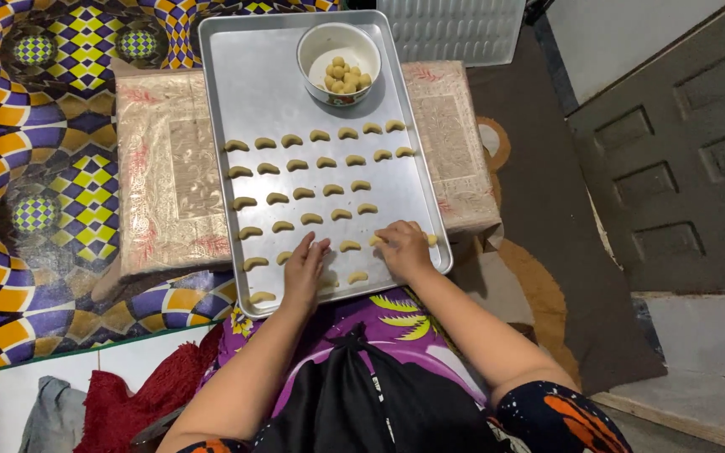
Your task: Shaping small pieces of dough into crescent shapes and arranging them in rows on a metal baking tray.
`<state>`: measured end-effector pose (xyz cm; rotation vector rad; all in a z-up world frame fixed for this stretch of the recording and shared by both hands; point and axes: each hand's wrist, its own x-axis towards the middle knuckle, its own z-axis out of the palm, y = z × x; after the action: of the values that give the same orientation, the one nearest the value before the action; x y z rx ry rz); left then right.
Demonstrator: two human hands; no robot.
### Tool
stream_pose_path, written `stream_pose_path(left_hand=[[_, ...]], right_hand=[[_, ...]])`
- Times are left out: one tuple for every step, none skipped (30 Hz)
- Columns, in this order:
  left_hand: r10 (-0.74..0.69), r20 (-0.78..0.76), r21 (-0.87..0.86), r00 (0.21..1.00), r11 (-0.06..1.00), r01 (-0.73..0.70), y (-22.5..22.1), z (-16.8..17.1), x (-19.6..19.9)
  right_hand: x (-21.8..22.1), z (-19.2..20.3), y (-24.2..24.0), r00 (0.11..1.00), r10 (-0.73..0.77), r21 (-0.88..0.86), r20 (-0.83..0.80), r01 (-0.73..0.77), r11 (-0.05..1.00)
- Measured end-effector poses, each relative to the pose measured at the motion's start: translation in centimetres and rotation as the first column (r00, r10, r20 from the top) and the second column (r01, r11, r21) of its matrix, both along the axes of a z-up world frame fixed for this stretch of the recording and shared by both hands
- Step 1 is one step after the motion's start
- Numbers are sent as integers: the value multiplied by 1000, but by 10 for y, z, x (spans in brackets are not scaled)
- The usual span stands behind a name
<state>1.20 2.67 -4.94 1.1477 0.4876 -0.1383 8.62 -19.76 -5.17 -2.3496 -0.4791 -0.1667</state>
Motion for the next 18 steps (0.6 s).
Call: stream_pose_path(left_hand=[[51, 39, 62, 998, 997, -53, 4, -5, -3], [99, 78, 122, 992, 987, -108, 7, -11, -6], [100, 77, 123, 992, 986, -109, 10, -14, -8], [128, 132, 207, 983, 966, -154, 13, -18, -11], [150, 188, 288, 971, 936, -201, 16, -21, -15], [153, 185, 289, 971, 936, -203, 18, -25, -17], [166, 206, 342, 964, 911, -230, 19, -28, -20], [175, 230, 392, 957, 883, -256, 21, -31, -20], [176, 231, 392, 957, 883, -257, 21, -30, -19], [162, 267, 438, 950, 858, -269, 20, -30, -19], [145, 302, 482, 942, 830, -282, 19, -29, -19], [148, 301, 481, 942, 829, -284, 19, -33, -19], [124, 325, 535, 938, 793, -291, 19, -37, -19], [99, 348, 587, 932, 753, -299, 19, -40, -18], [102, 348, 586, 932, 752, -301, 19, -43, -19], [81, 358, 608, 930, 736, -298, 19, -45, -18], [61, 367, 630, 928, 718, -296, 20, -47, -18], [62, 366, 630, 928, 717, -296, 20, -48, -17]], right_hand=[[3, -3, -1, 998, -39, -139, -43, 33, 990], [6, -6, -1, 993, -84, -277, -83, 58, 959], [7, -5, 0, 993, -83, -276, -83, 57, 959], [7, -5, 2, 993, -94, -321, -76, 65, 945], [7, -4, 3, 992, -104, -365, -67, 73, 928], [8, -7, 5, 992, -101, -365, -69, 69, 928], [9, -10, 7, 990, -117, -398, -79, 76, 914], [12, -12, 9, 987, -135, -430, -85, 86, 899], [15, -14, 9, 987, -135, -429, -84, 86, 899], [16, -16, 9, 982, -143, -449, -119, 75, 890], [16, -18, 9, 976, -153, -469, -154, 64, 881], [17, -20, 9, 976, -150, -469, -155, 61, 881], [17, -21, 9, 979, -143, -477, -142, 59, 877], [18, -22, 10, 982, -135, -484, -128, 57, 873], [16, -20, 9, 983, -133, -485, -128, 55, 873], [15, -19, 9, 981, -132, -477, -139, 50, 877], [14, -17, 8, 980, -131, -470, -150, 46, 882], [10, -15, 9, 980, -130, -469, -151, 45, 882]])
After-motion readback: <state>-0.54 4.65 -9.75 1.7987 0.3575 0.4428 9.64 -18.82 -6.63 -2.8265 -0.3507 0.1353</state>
